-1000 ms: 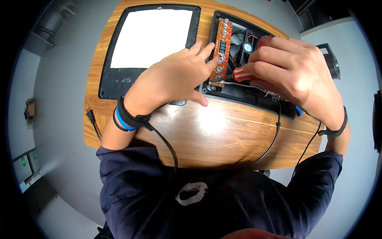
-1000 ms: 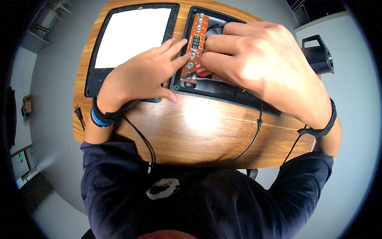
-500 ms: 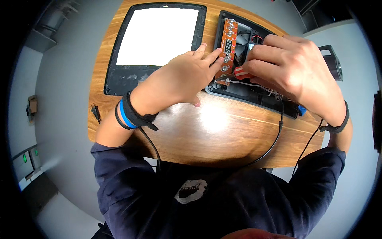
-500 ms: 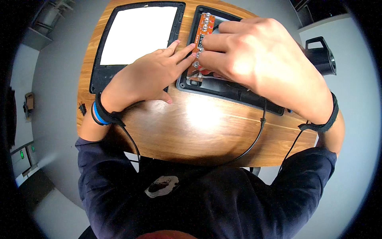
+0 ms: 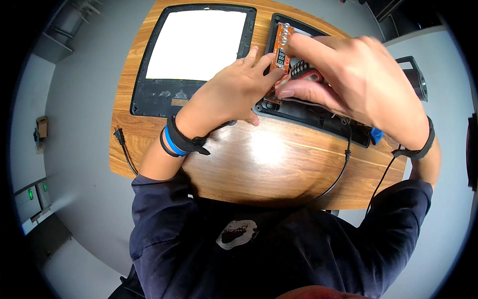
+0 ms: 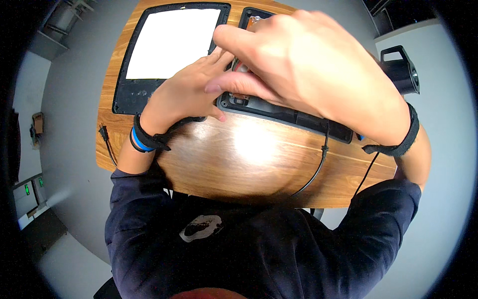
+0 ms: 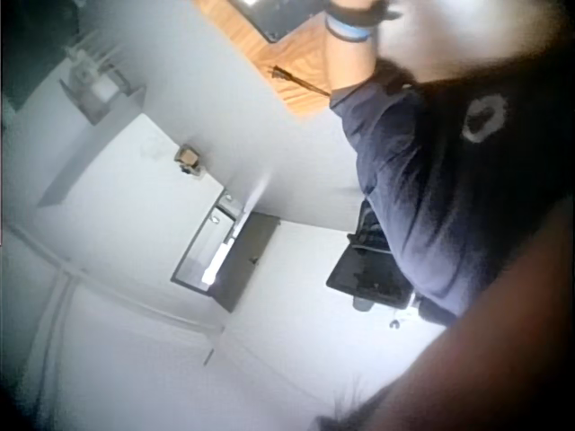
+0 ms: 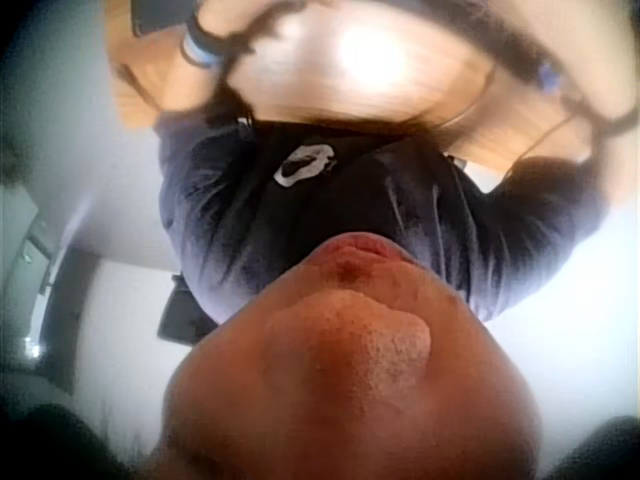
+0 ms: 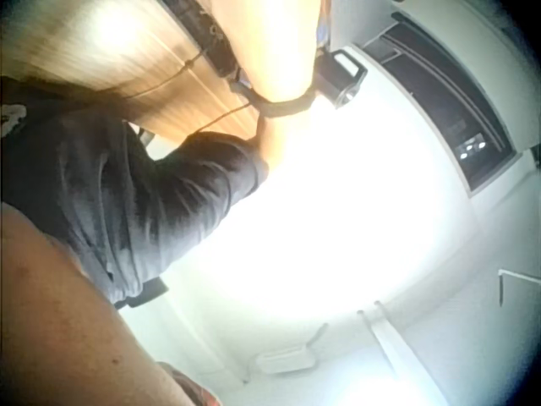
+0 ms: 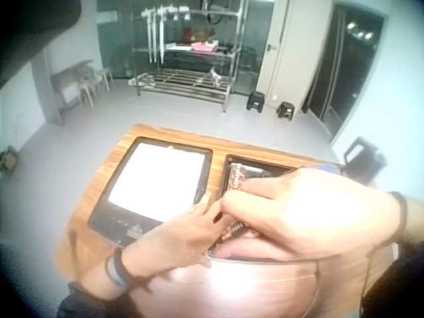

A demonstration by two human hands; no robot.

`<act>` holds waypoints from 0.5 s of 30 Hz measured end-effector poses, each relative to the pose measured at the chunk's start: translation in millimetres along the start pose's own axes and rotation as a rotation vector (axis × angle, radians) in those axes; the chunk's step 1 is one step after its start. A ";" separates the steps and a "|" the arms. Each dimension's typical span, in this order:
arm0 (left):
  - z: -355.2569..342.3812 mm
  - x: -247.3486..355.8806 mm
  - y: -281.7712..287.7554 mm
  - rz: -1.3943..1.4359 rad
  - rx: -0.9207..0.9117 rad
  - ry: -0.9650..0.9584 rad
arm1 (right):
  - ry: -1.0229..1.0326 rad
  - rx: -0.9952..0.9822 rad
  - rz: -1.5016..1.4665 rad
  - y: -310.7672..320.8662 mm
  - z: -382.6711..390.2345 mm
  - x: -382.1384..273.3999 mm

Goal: The person unscrews the bottom of an induction cooktop, flips it over, wipes the surface with a blue cloth, and removes the top cover to expose internal components. They then use a screwdriver to adjust screws on the internal circuit board.

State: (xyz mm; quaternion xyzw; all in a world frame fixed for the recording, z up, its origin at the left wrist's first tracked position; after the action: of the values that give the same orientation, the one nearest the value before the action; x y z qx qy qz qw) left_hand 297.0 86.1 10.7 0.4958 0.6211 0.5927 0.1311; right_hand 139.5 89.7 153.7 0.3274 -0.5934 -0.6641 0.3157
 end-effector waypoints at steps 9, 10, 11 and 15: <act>-2.5 -9.0 -20.7 -0.169 -0.117 -0.008 | 0.251 0.065 -0.184 5.3 -12.8 5.1; -2.5 -9.0 -20.8 -0.182 -0.104 -0.007 | 0.255 0.152 -0.137 5.6 -15.3 6.5; -3.4 -10.4 -22.3 -0.186 -0.130 -0.004 | 0.039 -0.034 -0.106 0.0 -19.0 13.5; -5.0 -16.3 -25.2 -0.165 -0.201 0.008 | -0.078 -0.192 -0.118 -1.1 -12.9 16.3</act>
State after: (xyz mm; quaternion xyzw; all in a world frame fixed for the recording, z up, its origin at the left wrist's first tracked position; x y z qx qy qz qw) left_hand 289.4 75.3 -16.7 0.4250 0.5979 0.6409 0.2261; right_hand 140.4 69.2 150.6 0.3039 -0.5187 -0.7474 0.2828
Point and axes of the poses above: each hand's wrist, its own z-axis away from the middle knuckle, its own y-axis out of the back of the hand, x = y × z, the point moved 5 cm from there along -z, towards the middle knuckle, and after that the axes turned 2 degrees about -z, right-handed, at the moved point
